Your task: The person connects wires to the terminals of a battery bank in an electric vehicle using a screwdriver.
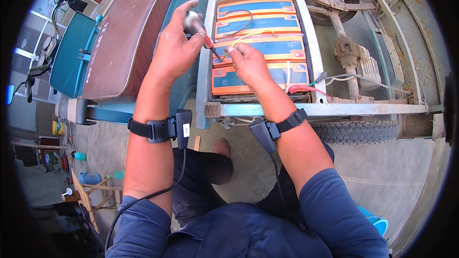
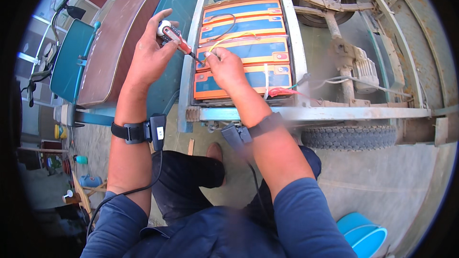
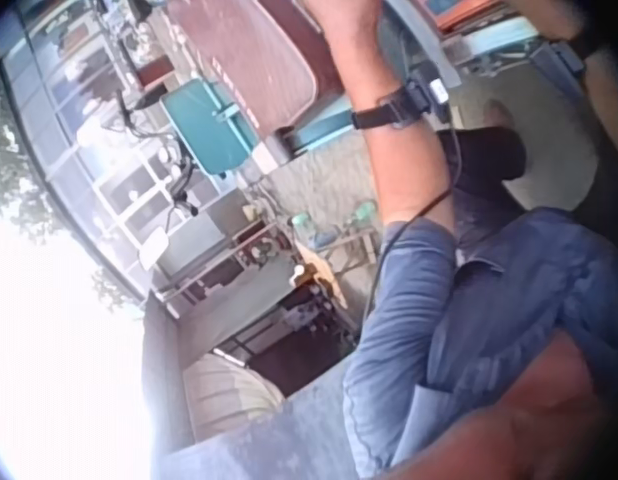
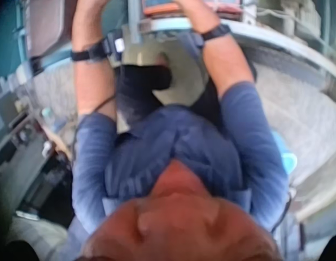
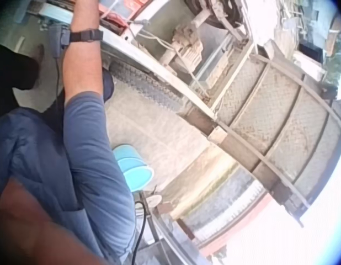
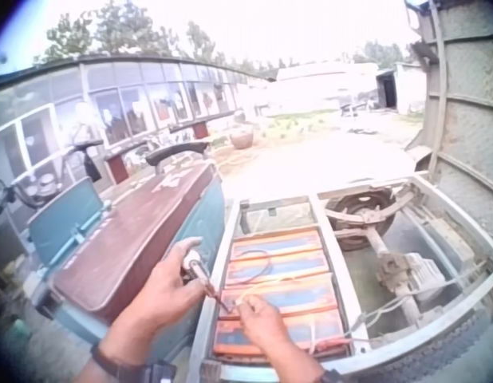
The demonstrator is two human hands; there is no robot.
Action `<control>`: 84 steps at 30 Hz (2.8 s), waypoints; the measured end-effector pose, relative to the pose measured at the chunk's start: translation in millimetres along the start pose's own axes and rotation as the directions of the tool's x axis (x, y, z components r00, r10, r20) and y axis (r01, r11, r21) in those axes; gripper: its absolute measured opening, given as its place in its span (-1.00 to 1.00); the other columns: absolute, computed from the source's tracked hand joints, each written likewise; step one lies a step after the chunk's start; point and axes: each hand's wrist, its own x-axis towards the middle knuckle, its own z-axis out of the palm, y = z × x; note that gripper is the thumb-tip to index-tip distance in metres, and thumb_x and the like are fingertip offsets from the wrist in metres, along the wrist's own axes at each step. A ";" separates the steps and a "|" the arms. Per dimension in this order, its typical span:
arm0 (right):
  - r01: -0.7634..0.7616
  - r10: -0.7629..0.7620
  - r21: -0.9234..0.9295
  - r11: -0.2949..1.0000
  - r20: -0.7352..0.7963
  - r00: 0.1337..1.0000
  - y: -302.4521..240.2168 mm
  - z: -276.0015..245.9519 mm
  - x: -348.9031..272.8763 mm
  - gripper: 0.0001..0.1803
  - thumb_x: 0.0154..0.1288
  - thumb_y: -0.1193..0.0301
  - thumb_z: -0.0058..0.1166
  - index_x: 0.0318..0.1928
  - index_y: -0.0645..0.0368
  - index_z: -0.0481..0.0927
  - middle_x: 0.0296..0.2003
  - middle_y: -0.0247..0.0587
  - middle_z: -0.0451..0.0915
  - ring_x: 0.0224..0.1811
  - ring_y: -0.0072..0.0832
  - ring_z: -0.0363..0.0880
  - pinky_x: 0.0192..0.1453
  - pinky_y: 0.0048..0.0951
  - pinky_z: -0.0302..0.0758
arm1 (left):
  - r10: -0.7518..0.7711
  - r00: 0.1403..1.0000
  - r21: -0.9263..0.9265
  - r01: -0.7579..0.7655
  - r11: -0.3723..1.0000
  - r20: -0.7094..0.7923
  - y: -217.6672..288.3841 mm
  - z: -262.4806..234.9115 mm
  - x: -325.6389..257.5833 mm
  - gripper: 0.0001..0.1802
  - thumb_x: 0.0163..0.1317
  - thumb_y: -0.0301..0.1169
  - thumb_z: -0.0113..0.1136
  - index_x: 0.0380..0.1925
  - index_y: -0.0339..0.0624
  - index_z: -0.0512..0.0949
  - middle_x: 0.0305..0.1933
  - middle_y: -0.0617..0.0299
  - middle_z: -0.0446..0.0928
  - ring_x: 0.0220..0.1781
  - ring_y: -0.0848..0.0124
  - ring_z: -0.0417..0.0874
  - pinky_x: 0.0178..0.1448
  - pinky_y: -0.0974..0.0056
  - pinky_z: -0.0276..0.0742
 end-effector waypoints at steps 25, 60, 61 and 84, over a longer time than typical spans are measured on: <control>-0.033 0.033 -0.003 0.999 0.009 0.999 -1.6 -3.2 1.0 -0.68 0.39 0.21 0.12 -0.32 0.22 0.66 -0.46 -0.12 0.69 -0.38 -0.33 0.64 -0.19 -0.28 0.53 | 0.018 1.000 0.026 -0.017 1.000 -0.017 5.1 -0.2 1.3 -0.30 0.17 -0.38 0.40 0.34 -0.11 0.40 -0.10 0.04 0.65 -0.10 0.24 0.72 0.02 0.16 0.62; -0.016 0.016 -0.012 1.000 -0.009 1.000 -2.7 -5.5 -1.6 -0.68 0.41 0.21 0.12 -0.33 0.23 0.64 -0.53 -0.16 0.63 -0.47 -0.42 0.57 -0.27 -0.34 0.50 | -0.078 0.997 0.265 0.077 0.961 -0.009 21.4 0.2 0.8 -0.38 0.15 -0.45 0.37 0.25 -0.09 0.44 -0.10 0.04 0.62 -0.16 0.28 0.70 -0.02 0.15 0.63; -0.014 0.014 -0.004 1.000 -0.005 1.000 -3.5 -4.0 -2.0 -0.68 0.41 0.21 0.12 -0.33 0.23 0.64 -0.53 -0.17 0.63 -0.47 -0.42 0.57 -0.27 -0.34 0.50 | -0.046 0.999 0.212 0.045 0.976 0.001 18.2 -1.1 -0.8 -0.38 0.18 -0.44 0.38 0.27 -0.09 0.43 -0.16 0.09 0.62 -0.19 0.34 0.69 -0.03 0.20 0.62; -0.004 0.004 0.003 1.000 -0.011 1.000 0.1 -5.0 0.4 -0.68 0.39 0.21 0.13 -0.35 0.23 0.65 -0.55 -0.16 0.62 -0.47 -0.42 0.58 -0.28 -0.34 0.50 | -0.040 0.998 -0.092 0.044 0.995 0.046 13.4 2.2 -1.8 -0.46 0.20 -0.38 0.39 0.19 -0.13 0.46 -0.16 0.09 0.63 -0.20 0.24 0.69 -0.09 0.16 0.62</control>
